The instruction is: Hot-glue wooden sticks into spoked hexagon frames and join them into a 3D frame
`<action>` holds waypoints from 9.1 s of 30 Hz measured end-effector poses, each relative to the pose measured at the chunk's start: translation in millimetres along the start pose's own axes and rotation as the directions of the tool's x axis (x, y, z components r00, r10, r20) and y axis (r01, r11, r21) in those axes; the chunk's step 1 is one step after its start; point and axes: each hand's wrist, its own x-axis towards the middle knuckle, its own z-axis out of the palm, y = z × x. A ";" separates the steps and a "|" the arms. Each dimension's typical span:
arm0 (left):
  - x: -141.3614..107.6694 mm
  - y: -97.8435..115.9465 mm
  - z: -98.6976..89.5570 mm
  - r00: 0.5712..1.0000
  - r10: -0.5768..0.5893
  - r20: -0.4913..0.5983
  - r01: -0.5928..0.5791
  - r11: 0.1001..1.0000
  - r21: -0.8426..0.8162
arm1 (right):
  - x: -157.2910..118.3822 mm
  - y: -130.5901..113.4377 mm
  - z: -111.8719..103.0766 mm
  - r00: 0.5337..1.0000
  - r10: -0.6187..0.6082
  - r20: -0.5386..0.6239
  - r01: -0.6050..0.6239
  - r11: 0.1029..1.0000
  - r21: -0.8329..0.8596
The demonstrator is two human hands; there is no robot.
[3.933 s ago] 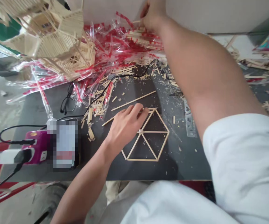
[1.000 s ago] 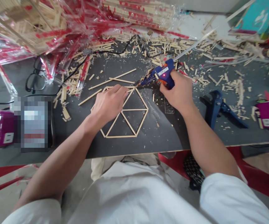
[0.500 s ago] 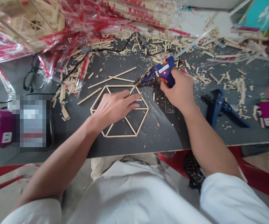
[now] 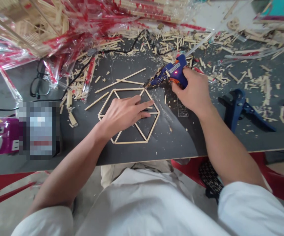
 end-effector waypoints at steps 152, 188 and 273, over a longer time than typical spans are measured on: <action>0.5 3.3 4.3 0.998 -0.062 -0.017 0.059 0.987 -0.149 | -19.7 34.1 -50.7 0.915 -0.072 0.397 0.111 0.991 -0.078; 4.8 10.2 3.0 0.980 -0.196 -0.022 0.183 0.947 -0.263 | -20.9 32.0 -52.3 0.900 -0.093 0.426 0.116 0.993 -0.029; 4.6 9.3 4.4 0.983 -0.183 -0.021 0.172 0.954 -0.247 | -20.3 36.9 -53.6 0.896 -0.104 0.432 0.134 0.990 -0.041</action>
